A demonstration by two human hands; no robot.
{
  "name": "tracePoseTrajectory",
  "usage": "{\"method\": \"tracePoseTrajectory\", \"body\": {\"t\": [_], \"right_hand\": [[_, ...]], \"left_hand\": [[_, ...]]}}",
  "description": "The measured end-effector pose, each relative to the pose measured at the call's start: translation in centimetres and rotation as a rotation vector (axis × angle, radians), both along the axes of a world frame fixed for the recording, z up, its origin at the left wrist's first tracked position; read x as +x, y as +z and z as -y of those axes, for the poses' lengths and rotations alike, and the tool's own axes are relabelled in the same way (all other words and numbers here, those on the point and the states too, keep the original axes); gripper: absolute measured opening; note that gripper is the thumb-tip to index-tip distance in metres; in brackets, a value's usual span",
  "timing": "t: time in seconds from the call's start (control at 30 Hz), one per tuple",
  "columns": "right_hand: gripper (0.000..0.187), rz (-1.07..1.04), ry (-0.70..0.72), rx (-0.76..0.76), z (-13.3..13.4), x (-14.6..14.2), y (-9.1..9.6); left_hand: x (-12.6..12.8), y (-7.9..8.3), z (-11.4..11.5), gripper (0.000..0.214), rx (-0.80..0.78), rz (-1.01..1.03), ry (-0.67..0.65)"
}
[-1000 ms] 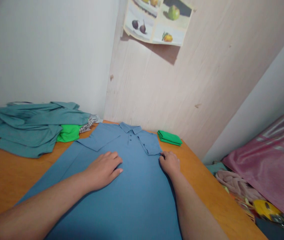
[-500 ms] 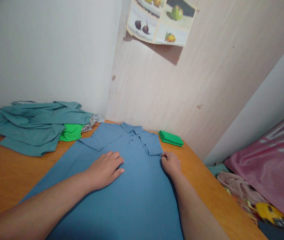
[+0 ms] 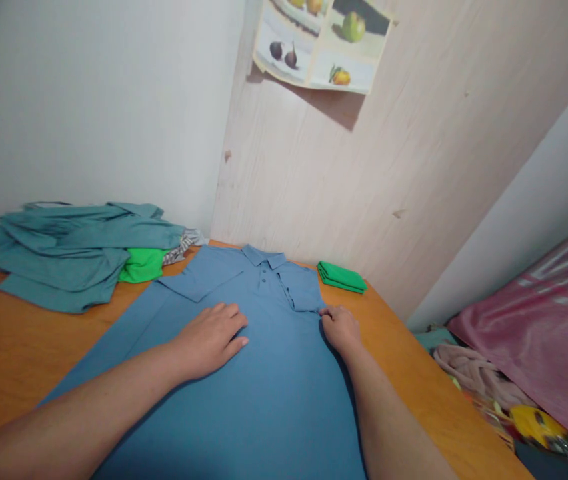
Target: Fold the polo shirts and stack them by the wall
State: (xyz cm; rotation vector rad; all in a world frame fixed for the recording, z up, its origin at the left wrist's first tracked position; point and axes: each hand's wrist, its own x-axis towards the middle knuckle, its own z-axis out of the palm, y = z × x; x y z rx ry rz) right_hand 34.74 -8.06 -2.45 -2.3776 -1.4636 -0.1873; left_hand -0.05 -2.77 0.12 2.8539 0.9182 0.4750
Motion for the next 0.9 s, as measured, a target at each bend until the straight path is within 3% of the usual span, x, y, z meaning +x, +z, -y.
{"method": "tracePoseTrajectory", "body": {"t": [0.3,0.47,0.9], "right_hand": [[0.032,-0.048,-0.06,0.085,0.4,0.6,0.1],[0.042,-0.091,-0.191,0.177,1.2,2.1,0.9],[0.029,-0.345,-0.331,0.078,2.7,5.6,0.7]], "left_hand": [[0.0,-0.1,-0.1,0.025,0.023,-0.009,-0.002],[0.0,-0.2,-0.1,0.026,0.018,-0.008,-0.009],[0.0,-0.4,-0.3,0.026,0.044,-0.005,-0.016]]}}
